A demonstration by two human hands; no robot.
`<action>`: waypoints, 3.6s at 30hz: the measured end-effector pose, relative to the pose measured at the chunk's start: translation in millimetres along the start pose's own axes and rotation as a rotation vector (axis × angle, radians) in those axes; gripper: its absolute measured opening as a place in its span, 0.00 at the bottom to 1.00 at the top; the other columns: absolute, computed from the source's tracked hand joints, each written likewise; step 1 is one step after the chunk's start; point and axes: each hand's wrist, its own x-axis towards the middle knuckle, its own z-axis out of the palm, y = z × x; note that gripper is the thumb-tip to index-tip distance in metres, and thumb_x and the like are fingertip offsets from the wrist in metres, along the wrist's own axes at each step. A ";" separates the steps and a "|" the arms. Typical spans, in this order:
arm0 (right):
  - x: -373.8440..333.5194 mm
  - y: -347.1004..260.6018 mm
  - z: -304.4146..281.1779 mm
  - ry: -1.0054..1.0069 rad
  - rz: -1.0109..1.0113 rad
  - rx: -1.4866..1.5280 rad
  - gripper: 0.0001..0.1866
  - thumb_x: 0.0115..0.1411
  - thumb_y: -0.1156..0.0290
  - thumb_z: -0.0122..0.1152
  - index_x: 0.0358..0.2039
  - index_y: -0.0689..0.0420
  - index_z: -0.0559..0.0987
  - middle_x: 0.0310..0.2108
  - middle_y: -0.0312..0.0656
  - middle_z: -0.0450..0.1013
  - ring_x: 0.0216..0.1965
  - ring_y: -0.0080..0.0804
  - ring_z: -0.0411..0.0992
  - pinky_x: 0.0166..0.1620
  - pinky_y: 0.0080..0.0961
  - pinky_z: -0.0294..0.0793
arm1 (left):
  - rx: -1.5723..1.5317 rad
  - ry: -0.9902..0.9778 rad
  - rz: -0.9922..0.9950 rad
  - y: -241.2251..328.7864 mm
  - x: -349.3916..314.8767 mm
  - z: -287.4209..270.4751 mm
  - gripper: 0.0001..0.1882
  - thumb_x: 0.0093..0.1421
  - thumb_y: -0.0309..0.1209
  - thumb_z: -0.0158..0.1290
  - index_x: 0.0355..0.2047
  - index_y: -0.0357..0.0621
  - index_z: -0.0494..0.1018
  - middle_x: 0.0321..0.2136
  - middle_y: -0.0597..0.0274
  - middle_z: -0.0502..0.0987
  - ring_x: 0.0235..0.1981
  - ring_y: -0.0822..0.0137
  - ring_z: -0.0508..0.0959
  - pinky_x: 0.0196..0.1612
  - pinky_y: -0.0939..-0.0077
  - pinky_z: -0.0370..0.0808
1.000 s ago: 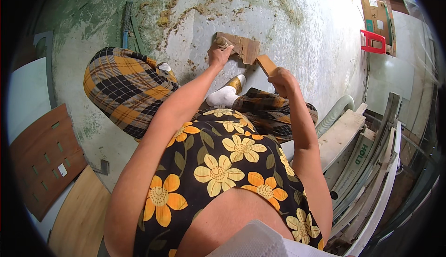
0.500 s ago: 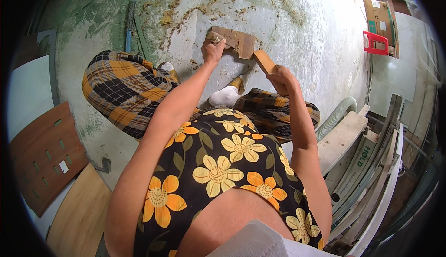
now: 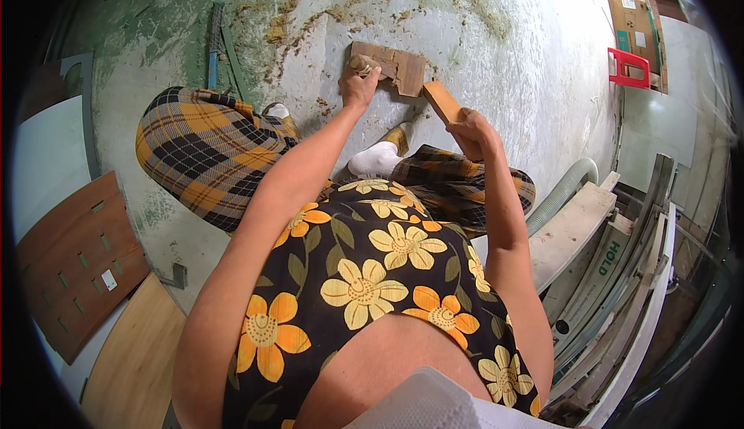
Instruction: The recorder uses a chisel and a wooden mallet to carve a notch or groove into a piece of wood on a workshop floor.
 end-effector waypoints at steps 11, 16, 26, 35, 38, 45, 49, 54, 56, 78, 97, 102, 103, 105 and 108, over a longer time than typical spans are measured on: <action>3.0 6.4 2.8 0.000 0.004 0.011 0.29 0.45 0.53 0.67 0.44 0.60 0.77 0.32 0.49 0.78 0.32 0.39 0.77 0.36 0.35 0.75 | 0.080 0.047 0.038 12.7 -3.0 -1.1 0.13 0.53 0.29 0.61 0.39 0.40 0.75 0.28 0.60 0.82 0.28 0.68 0.83 0.34 0.74 0.78; 0.8 6.4 4.2 0.004 0.004 0.046 0.30 0.45 0.53 0.67 0.45 0.60 0.77 0.34 0.50 0.78 0.33 0.40 0.77 0.38 0.35 0.75 | -0.040 0.071 -0.021 14.7 -3.8 -1.3 0.12 0.49 0.35 0.63 0.32 0.44 0.77 0.29 0.54 0.81 0.31 0.53 0.81 0.37 0.62 0.76; 3.5 8.4 7.7 -0.013 0.039 0.065 0.34 0.44 0.54 0.68 0.50 0.61 0.76 0.37 0.52 0.78 0.36 0.41 0.78 0.41 0.34 0.76 | 0.043 0.044 0.017 12.0 -7.3 -4.7 0.15 0.53 0.29 0.62 0.40 0.39 0.74 0.29 0.59 0.82 0.29 0.67 0.84 0.35 0.74 0.79; -3.1 7.9 -0.8 -0.010 0.014 0.120 0.39 0.45 0.55 0.68 0.56 0.63 0.72 0.42 0.54 0.77 0.42 0.42 0.77 0.47 0.33 0.75 | 0.044 0.008 0.030 8.9 -6.6 -4.8 0.16 0.54 0.28 0.62 0.42 0.41 0.73 0.31 0.59 0.82 0.31 0.67 0.83 0.36 0.73 0.78; -7.6 11.5 1.6 0.183 -0.099 0.216 0.35 0.44 0.55 0.68 0.52 0.62 0.74 0.40 0.58 0.77 0.42 0.48 0.77 0.47 0.37 0.75 | 0.054 0.025 0.035 13.9 -5.7 -3.0 0.15 0.54 0.29 0.63 0.41 0.40 0.73 0.31 0.59 0.82 0.31 0.66 0.83 0.36 0.72 0.78; -70.2 -77.7 -52.4 0.341 -0.360 0.114 0.42 0.45 0.61 0.69 0.62 0.57 0.66 0.46 0.58 0.76 0.47 0.52 0.76 0.52 0.40 0.74 | 0.125 0.069 0.072 17.7 -4.6 -1.5 0.11 0.53 0.29 0.63 0.36 0.41 0.75 0.30 0.59 0.82 0.30 0.66 0.83 0.36 0.71 0.78; -117.4 -140.9 -76.4 0.320 -0.485 0.077 0.46 0.45 0.63 0.72 0.65 0.52 0.63 0.48 0.57 0.75 0.46 0.47 0.77 0.52 0.37 0.75 | 0.015 -0.001 -0.053 6.5 -0.9 -4.6 0.10 0.54 0.31 0.62 0.35 0.41 0.76 0.30 0.58 0.82 0.31 0.63 0.83 0.37 0.70 0.77; -121.1 -164.7 -79.1 0.334 -0.752 -0.074 0.46 0.44 0.64 0.71 0.65 0.47 0.64 0.45 0.50 0.78 0.41 0.46 0.79 0.48 0.37 0.78 | 0.079 0.061 0.021 27.1 -3.3 -2.9 0.13 0.54 0.31 0.62 0.39 0.41 0.76 0.34 0.56 0.82 0.37 0.61 0.82 0.41 0.68 0.77; -110.5 -173.3 -91.5 0.191 -0.662 -0.180 0.45 0.44 0.64 0.71 0.65 0.47 0.65 0.43 0.50 0.78 0.40 0.45 0.79 0.47 0.37 0.78 | -0.026 -0.008 0.070 28.0 -2.8 -7.1 0.18 0.53 0.33 0.63 0.43 0.40 0.75 0.36 0.54 0.82 0.39 0.60 0.82 0.43 0.67 0.76; -111.9 -156.8 -82.2 0.368 -0.757 0.068 0.31 0.46 0.64 0.68 0.54 0.46 0.72 0.32 0.48 0.78 0.34 0.47 0.78 0.39 0.40 0.77 | 0.058 -0.058 -0.056 37.5 -1.8 4.6 0.19 0.50 0.34 0.63 0.41 0.43 0.76 0.38 0.49 0.81 0.41 0.48 0.80 0.43 0.60 0.76; -112.5 -151.4 -80.1 0.192 -0.557 -0.034 0.45 0.45 0.65 0.71 0.65 0.53 0.64 0.45 0.54 0.77 0.42 0.43 0.79 0.47 0.36 0.78 | 0.059 -0.089 -0.055 12.9 2.2 14.0 0.17 0.52 0.35 0.63 0.39 0.39 0.76 0.33 0.54 0.82 0.36 0.61 0.82 0.40 0.67 0.77; -76.4 -88.2 -59.5 0.421 -0.583 0.465 0.40 0.48 0.59 0.67 0.61 0.60 0.67 0.47 0.55 0.76 0.48 0.42 0.76 0.50 0.34 0.74 | -0.032 -0.122 -0.017 24.6 -9.0 12.1 0.18 0.49 0.38 0.66 0.37 0.41 0.77 0.34 0.55 0.82 0.35 0.58 0.82 0.41 0.67 0.77; -65.0 -71.4 -50.7 0.419 -0.584 0.467 0.40 0.48 0.59 0.67 0.61 0.60 0.67 0.47 0.55 0.76 0.48 0.42 0.76 0.50 0.34 0.74 | -0.029 -0.120 -0.018 24.2 -9.7 10.8 0.18 0.49 0.38 0.66 0.37 0.41 0.77 0.34 0.55 0.82 0.35 0.58 0.82 0.41 0.67 0.77; -45.2 -39.5 -36.6 0.438 -0.274 0.397 0.37 0.50 0.57 0.65 0.58 0.63 0.70 0.45 0.55 0.77 0.45 0.44 0.77 0.49 0.35 0.75 | 0.067 -0.053 -0.073 25.4 -9.9 11.7 0.16 0.48 0.38 0.66 0.33 0.42 0.77 0.31 0.51 0.82 0.35 0.50 0.81 0.39 0.61 0.77; 14.4 39.8 11.3 0.327 -0.040 0.380 0.35 0.49 0.52 0.64 0.49 0.68 0.74 0.39 0.57 0.78 0.42 0.46 0.78 0.45 0.36 0.76 | 0.065 -0.074 -0.064 23.0 -7.4 11.5 0.16 0.48 0.37 0.66 0.33 0.42 0.77 0.31 0.51 0.82 0.34 0.50 0.81 0.38 0.61 0.77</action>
